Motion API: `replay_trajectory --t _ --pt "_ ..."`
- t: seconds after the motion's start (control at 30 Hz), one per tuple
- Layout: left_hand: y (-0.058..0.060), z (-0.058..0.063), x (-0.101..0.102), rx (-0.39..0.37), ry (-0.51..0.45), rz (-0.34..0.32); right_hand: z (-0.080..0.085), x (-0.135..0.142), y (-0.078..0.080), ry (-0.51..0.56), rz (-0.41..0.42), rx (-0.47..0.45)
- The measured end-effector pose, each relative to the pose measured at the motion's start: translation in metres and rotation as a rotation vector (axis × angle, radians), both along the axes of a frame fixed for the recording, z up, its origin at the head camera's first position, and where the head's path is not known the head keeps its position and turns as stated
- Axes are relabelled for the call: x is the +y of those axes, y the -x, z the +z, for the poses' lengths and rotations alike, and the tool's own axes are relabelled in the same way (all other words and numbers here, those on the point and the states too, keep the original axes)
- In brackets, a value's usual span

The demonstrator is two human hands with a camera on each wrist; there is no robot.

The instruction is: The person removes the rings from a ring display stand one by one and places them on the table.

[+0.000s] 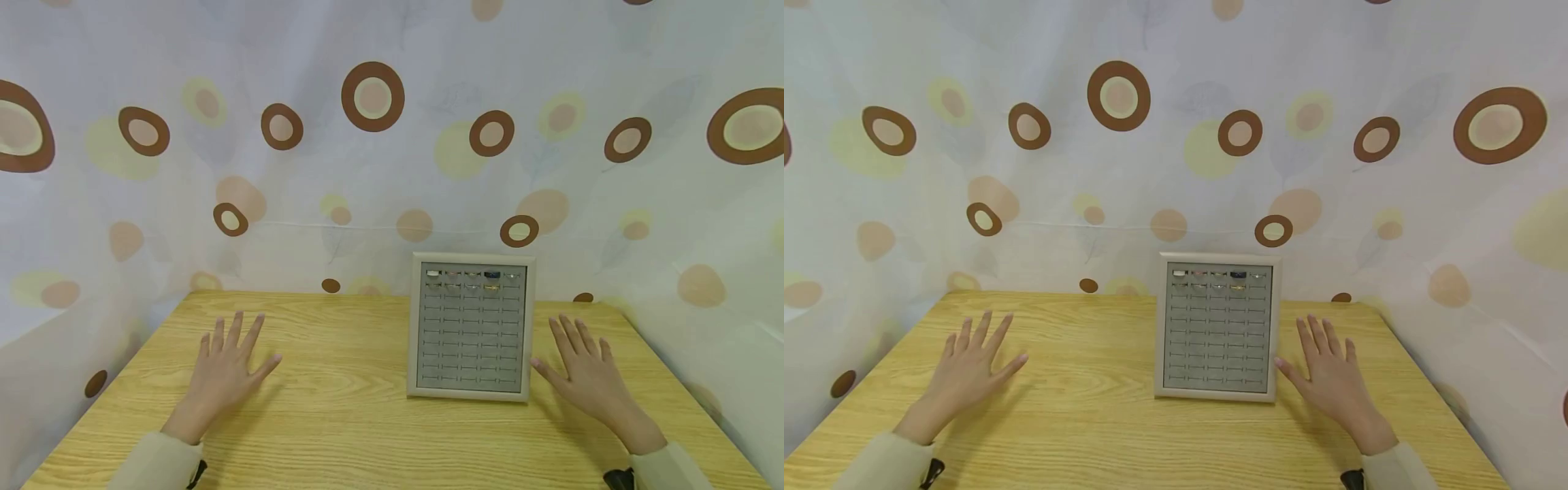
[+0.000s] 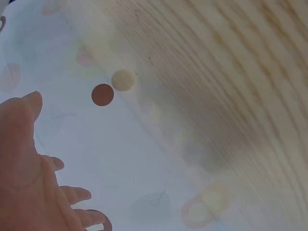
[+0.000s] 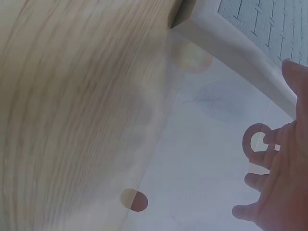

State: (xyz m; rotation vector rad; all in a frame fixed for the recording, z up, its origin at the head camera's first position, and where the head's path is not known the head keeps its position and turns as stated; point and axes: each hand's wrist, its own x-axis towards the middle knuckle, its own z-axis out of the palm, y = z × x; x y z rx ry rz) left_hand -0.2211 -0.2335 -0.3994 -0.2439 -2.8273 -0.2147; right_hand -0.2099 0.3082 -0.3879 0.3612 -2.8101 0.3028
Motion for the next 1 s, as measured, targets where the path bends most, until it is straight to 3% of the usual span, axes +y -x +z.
replay_trajectory --t 0.5,0.83,1.0 --pt "0.007 0.013 0.022 0.162 0.034 -0.083 0.004 -0.01 0.015 0.091 0.053 0.189" --pt "0.011 0.028 0.043 0.255 0.041 -0.169 0.006 -0.015 0.024 0.176 0.079 0.26" --pt "0.014 0.034 0.054 0.297 0.044 -0.222 0.006 -0.017 0.027 0.212 0.09 0.251"
